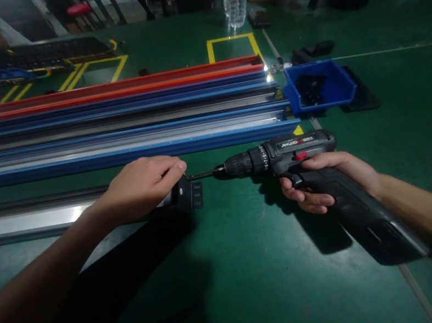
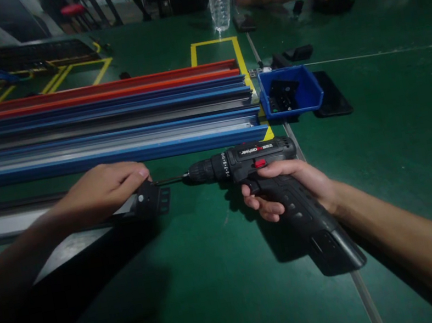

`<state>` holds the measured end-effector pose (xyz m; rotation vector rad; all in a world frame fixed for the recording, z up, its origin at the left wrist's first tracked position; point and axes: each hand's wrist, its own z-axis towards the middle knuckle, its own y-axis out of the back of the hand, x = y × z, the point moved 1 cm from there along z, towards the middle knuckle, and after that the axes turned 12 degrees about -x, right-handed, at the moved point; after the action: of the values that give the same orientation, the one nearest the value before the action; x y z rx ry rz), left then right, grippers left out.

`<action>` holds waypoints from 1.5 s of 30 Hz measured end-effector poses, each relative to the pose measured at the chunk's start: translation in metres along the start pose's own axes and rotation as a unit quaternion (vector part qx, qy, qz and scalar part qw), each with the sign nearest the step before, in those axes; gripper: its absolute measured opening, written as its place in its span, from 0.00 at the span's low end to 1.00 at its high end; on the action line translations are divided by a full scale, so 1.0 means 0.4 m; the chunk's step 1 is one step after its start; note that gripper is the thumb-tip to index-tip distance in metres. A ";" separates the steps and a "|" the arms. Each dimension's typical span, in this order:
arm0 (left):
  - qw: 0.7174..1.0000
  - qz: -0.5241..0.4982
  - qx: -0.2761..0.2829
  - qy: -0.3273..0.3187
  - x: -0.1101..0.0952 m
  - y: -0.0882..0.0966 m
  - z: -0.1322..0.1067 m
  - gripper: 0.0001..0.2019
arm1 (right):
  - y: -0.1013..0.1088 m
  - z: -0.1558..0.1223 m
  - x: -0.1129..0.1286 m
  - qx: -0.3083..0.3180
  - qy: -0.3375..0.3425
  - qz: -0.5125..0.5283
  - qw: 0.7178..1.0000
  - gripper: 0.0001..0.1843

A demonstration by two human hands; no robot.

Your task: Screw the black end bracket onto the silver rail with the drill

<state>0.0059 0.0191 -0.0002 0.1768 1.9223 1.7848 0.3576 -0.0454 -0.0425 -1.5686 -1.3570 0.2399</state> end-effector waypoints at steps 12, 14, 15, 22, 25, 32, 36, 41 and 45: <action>0.999 -0.001 -0.012 -0.035 0.010 -0.004 0.002 0.27 | 0.001 -0.002 -0.006 -0.012 0.010 -0.015 1.000 0.18; 0.999 -0.004 -0.013 -0.036 0.013 -0.006 0.003 0.27 | 0.003 -0.002 -0.008 -0.010 0.010 -0.009 1.000 0.18; 0.999 -0.005 -0.014 -0.035 0.014 -0.007 0.003 0.27 | 0.003 -0.002 -0.008 -0.009 0.009 -0.007 1.000 0.18; 0.999 -0.002 -0.013 -0.039 0.011 -0.005 0.002 0.27 | 0.008 0.000 -0.008 -0.001 0.012 -0.013 1.000 0.20; 0.999 -0.002 -0.010 -0.036 0.011 -0.004 0.002 0.27 | 0.010 0.001 -0.008 -0.001 0.013 -0.018 1.000 0.20; 0.999 0.008 -0.011 -0.042 0.009 -0.005 0.002 0.28 | 0.010 0.002 -0.009 0.002 0.019 -0.042 0.999 0.18; 0.998 0.031 -0.011 -0.055 0.006 -0.004 -0.002 0.28 | 0.005 -0.001 -0.012 -0.005 0.016 -0.060 0.998 0.17; 0.985 0.092 -0.016 -0.145 0.014 -0.014 -0.016 0.25 | 0.012 -0.002 -0.020 -0.020 0.023 -0.070 0.997 0.17; 0.967 0.140 -0.022 -0.210 0.022 -0.024 -0.025 0.23 | 0.024 0.003 -0.026 -0.021 0.036 -0.084 0.996 0.17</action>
<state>-0.0037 0.0126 -0.0117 0.7800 1.6095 1.7836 0.3591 -0.0520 -0.0549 -1.4739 -1.4356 0.0527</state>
